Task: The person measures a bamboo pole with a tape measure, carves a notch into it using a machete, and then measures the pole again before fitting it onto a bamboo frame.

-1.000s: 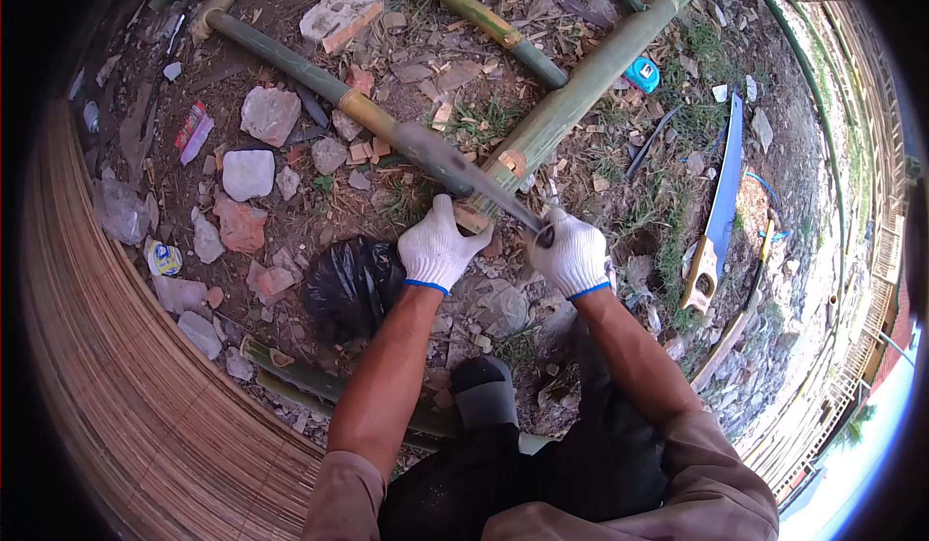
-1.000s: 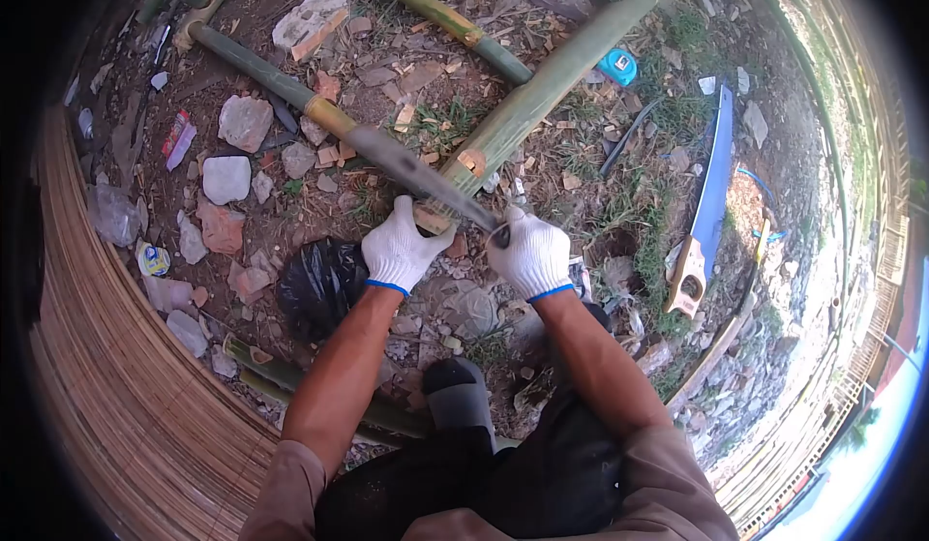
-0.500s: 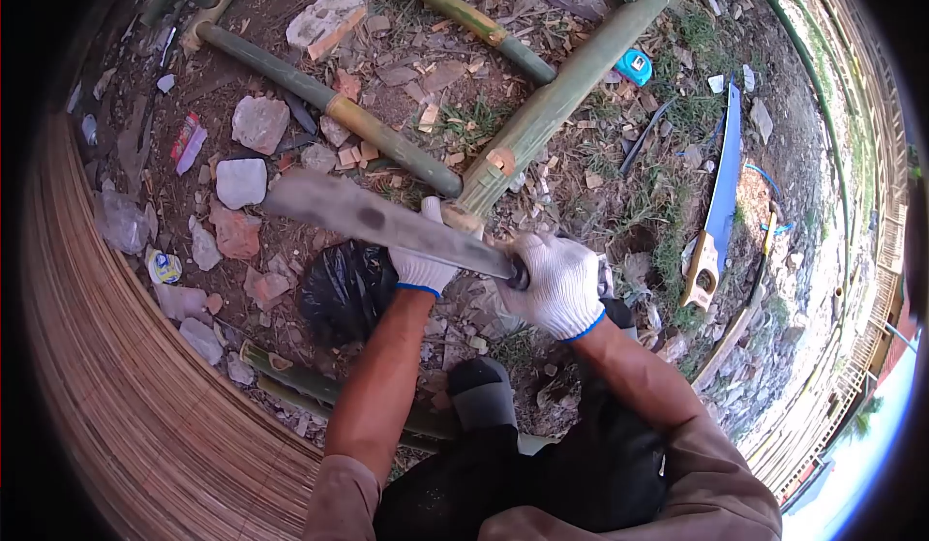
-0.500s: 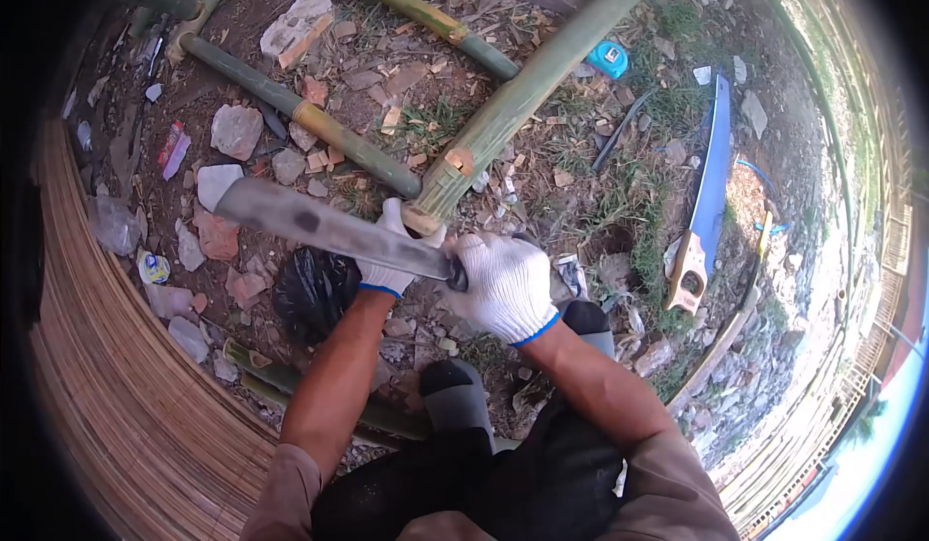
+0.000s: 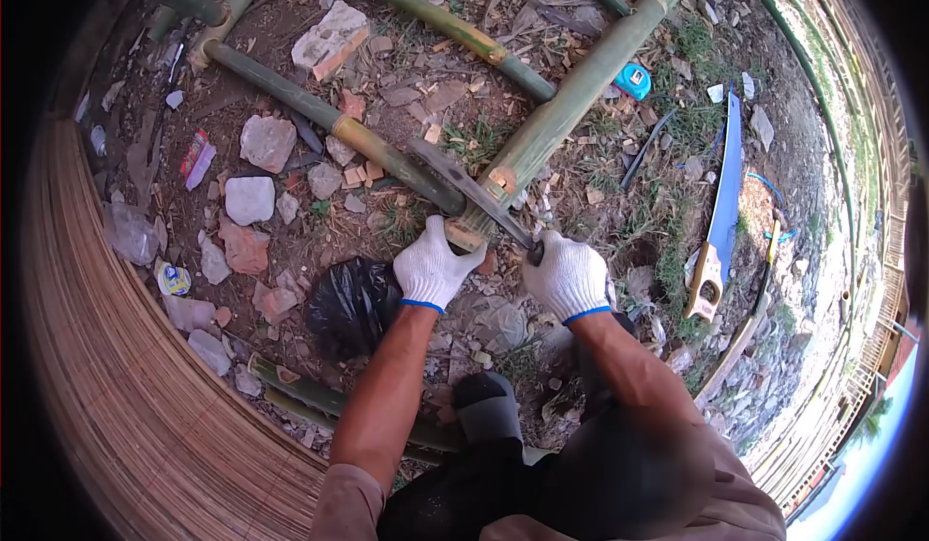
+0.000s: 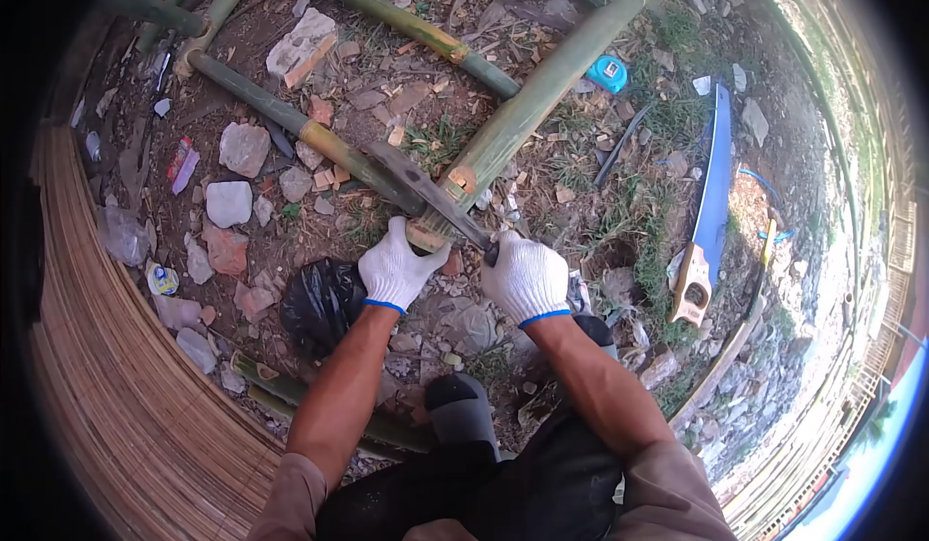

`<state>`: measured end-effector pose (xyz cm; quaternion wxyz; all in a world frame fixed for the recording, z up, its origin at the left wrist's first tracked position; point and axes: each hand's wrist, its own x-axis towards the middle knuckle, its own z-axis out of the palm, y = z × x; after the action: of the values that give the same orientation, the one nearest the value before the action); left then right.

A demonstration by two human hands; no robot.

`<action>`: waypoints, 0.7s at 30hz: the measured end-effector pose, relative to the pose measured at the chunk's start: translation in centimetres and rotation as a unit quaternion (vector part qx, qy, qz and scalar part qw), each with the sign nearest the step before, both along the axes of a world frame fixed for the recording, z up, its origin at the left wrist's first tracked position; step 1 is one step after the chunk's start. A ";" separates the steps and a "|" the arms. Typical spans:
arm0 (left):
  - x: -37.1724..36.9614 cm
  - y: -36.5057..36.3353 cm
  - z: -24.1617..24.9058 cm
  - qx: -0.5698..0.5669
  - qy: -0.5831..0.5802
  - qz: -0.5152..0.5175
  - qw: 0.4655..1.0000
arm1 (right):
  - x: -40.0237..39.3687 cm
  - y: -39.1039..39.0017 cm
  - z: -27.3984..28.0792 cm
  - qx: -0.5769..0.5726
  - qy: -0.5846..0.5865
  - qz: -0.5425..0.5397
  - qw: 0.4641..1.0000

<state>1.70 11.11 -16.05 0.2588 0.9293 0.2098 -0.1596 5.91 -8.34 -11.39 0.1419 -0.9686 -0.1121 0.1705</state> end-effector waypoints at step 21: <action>-1.7 -1.1 -1.1 -0.124 0.009 0.041 0.991 | -0.9 -0.1 4.4 0.120 -0.036 0.103 0.987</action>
<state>0.02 9.99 -17.11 0.3764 0.8792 0.2288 -0.1815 5.00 -8.41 -6.96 0.2353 -0.9333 -0.2356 0.1346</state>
